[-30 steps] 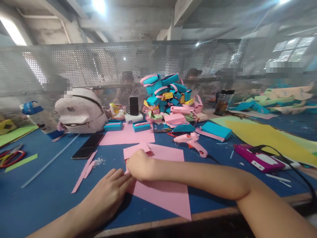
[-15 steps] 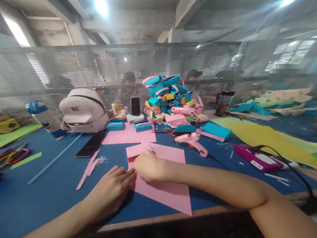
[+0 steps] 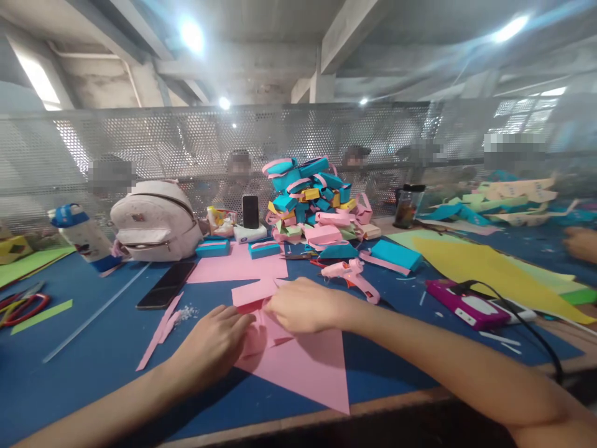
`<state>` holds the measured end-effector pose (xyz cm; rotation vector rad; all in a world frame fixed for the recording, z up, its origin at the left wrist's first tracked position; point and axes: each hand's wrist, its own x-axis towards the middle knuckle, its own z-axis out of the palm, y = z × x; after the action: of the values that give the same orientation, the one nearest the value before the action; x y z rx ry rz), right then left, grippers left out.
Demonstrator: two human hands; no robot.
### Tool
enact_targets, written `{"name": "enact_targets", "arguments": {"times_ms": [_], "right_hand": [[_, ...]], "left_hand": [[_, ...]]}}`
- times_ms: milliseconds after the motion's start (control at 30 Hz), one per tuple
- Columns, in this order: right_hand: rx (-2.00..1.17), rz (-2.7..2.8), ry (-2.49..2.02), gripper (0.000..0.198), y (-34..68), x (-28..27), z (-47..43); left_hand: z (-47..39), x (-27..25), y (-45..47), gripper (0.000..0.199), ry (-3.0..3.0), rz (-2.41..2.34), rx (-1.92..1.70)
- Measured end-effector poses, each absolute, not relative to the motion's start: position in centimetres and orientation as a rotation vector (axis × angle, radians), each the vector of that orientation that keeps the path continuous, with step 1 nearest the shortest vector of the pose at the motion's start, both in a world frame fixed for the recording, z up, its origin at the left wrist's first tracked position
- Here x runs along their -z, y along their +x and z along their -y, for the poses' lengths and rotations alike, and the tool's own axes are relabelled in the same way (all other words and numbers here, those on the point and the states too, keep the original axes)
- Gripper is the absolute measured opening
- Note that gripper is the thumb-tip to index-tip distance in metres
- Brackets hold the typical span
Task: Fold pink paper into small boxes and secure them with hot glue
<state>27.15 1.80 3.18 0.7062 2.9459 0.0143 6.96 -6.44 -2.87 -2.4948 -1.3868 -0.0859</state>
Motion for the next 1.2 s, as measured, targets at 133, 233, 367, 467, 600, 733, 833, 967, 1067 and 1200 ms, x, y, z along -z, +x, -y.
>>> {"name": "enact_targets", "arguments": {"times_ms": [133, 233, 367, 467, 600, 733, 833, 967, 1067, 1200], "right_hand": [[0.013, -2.962, 0.85, 0.04, 28.9, -1.7, -1.2], [0.01, -2.953, 0.911, 0.042, 29.0, -0.6, -1.1], [-0.117, -2.934, 0.993, 0.047, 28.5, 0.5, -1.5], [-0.201, -2.907, 1.013, 0.046, 27.8, 1.3, -2.1], [-0.244, -2.824, 0.992, 0.034, 26.2, 1.9, -2.7], [-0.241, -2.759, 0.987, 0.024, 24.9, 1.9, -3.2], [-0.217, -2.764, 0.983, 0.021, 24.8, 2.0, -3.6], [-0.203, -2.826, 0.981, 0.024, 25.7, 2.3, -4.0], [-0.162, -2.909, 0.945, 0.026, 26.4, 2.5, -4.0], [-0.049, -2.969, 0.911, 0.032, 26.8, 2.1, -3.3]], "left_hand": [[5.7, 3.7, 7.8, 0.03, -2.503, 1.315, 0.1], [5.4, 4.2, 8.3, 0.018, -2.515, 1.318, 0.115], [5.3, 4.6, 8.4, 0.021, -2.503, 1.297, 0.179], [5.3, 4.7, 8.2, 0.026, -2.531, 1.262, 0.203], [5.2, 5.0, 7.9, 0.029, -2.582, 1.259, 0.218], [5.2, 5.0, 7.7, 0.036, -2.615, 1.26, 0.215], [5.5, 4.7, 7.6, 0.042, -2.646, 1.282, 0.209], [5.7, 4.4, 7.6, 0.045, -2.688, 1.324, 0.205], [5.7, 4.2, 7.6, 0.047, -2.708, 1.326, 0.193], [5.8, 4.1, 7.6, 0.046, -2.718, 1.318, 0.174]]}}
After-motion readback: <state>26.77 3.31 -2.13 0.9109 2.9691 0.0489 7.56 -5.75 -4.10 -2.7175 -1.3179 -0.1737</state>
